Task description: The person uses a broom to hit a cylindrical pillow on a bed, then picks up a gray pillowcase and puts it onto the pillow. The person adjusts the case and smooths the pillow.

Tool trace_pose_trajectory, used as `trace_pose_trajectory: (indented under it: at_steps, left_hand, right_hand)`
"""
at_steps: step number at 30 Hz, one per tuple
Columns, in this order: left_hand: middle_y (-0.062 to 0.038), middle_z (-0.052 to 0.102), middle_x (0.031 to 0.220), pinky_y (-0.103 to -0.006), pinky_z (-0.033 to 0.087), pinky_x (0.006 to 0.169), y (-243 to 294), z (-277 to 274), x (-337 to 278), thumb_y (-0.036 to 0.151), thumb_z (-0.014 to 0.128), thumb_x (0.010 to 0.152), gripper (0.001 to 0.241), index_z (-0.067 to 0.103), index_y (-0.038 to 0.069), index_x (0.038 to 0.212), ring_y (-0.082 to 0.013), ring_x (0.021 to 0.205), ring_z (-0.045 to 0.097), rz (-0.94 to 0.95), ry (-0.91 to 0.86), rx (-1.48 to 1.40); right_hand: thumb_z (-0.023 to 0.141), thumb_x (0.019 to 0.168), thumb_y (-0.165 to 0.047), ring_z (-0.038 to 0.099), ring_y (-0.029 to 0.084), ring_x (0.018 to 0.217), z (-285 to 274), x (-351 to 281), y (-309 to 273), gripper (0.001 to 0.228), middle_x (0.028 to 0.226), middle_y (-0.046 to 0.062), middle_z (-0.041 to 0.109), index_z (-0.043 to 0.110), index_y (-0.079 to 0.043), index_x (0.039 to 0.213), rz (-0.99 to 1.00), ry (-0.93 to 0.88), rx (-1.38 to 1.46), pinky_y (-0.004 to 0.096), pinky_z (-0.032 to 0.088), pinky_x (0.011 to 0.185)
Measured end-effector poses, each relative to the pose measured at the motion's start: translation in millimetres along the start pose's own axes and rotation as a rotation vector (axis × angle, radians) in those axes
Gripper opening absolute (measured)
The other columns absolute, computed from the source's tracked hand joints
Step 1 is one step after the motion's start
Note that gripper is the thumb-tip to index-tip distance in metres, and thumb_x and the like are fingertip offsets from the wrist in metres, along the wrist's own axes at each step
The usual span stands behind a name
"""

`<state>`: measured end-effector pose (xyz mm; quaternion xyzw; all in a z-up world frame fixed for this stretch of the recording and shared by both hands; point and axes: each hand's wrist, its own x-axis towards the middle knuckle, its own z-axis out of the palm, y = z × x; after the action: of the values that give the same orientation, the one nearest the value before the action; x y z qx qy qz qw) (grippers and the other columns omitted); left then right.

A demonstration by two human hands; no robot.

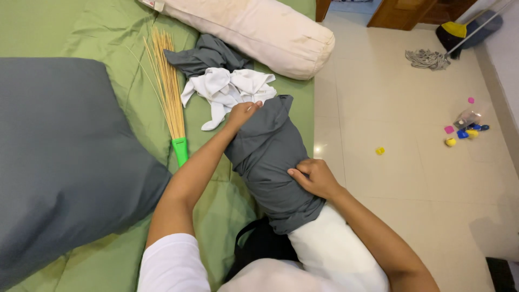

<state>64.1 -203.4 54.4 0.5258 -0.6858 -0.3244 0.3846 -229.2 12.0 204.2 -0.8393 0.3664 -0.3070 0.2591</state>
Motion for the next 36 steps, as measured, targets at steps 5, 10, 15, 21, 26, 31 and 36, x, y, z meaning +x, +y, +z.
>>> trace_pose_trajectory:
  at_steps: [5,10,15,21,26,31,36]
  left_hand:
    - [-0.022,0.063,0.070,-0.0472,0.046,0.064,22.9,-32.3,-18.9,0.056,0.058,0.098,0.059,0.070,0.002,0.077,-0.0382,0.066,0.062,-0.019,0.130,0.124]
    - [-0.024,0.062,0.068,-0.0500,0.044,0.065,14.5,-32.9,-22.4,0.052,0.058,0.098,0.059,0.067,-0.001,0.072,-0.0415,0.064,0.060,-0.107,0.169,0.151]
    - [-0.027,0.068,0.089,-0.0506,0.048,0.079,-85.5,-20.2,2.7,0.052,0.055,0.099,0.057,0.073,0.000,0.087,-0.0437,0.085,0.065,-0.230,0.122,0.281]
    - [-0.029,0.065,0.124,-0.0502,0.047,0.101,-97.5,-41.6,-8.2,0.048,0.051,0.099,0.057,0.073,-0.002,0.115,-0.0448,0.117,0.063,-0.529,-0.043,0.514]
    - [-0.027,0.065,0.128,-0.0507,0.047,0.101,-54.1,-52.9,-15.2,0.045,0.050,0.099,0.054,0.072,0.000,0.118,-0.0445,0.119,0.062,-0.550,0.017,0.498]
    - [-0.024,0.068,0.124,-0.0480,0.049,0.100,-44.1,-44.6,-10.7,0.046,0.055,0.095,0.051,0.075,0.002,0.113,-0.0422,0.118,0.063,-0.592,0.069,0.426]
    - [-0.024,0.070,0.115,-0.0497,0.051,0.095,-78.4,-41.8,-13.2,0.046,0.057,0.094,0.049,0.077,0.003,0.105,-0.0428,0.109,0.066,-0.557,0.128,0.420]
  right_hand:
    - [0.070,0.093,-0.025,0.055,0.031,0.050,-13.9,-29.5,-18.6,0.044,0.056,0.013,0.057,0.058,-0.002,0.058,0.024,-0.175,-0.052,0.043,0.043,0.053]
    - [0.069,0.093,-0.024,0.056,0.030,0.055,-22.5,-62.3,-36.0,0.049,0.052,0.011,0.056,0.054,-0.003,0.052,-0.135,-0.323,-0.130,0.043,0.046,0.066]
    - [0.072,0.091,-0.029,0.060,0.031,0.080,-18.0,-59.3,-57.9,0.032,0.079,0.012,0.061,0.061,-0.004,0.075,-0.080,-0.081,-0.204,0.043,0.047,0.079]
    - [0.074,0.075,-0.037,0.055,0.033,0.106,20.0,-26.3,-81.4,0.040,0.109,0.013,0.064,0.068,-0.011,0.105,-0.543,0.056,-0.479,0.052,0.042,0.091]
    - [0.072,0.085,-0.022,0.058,0.025,0.097,42.6,-27.8,-35.1,0.015,0.090,0.003,0.061,0.061,-0.014,0.090,-0.499,-0.123,-0.541,0.047,0.046,0.089]
    - [0.072,0.088,-0.020,0.060,0.031,0.074,40.9,-39.4,-45.5,0.024,0.075,0.010,0.061,0.055,-0.005,0.079,-0.327,-0.189,-0.423,0.042,0.044,0.071]
    - [0.070,0.088,-0.015,0.059,0.029,0.058,27.1,-71.9,-54.7,0.027,0.059,0.009,0.058,0.053,-0.007,0.069,-0.240,-0.199,-0.254,0.042,0.044,0.066]
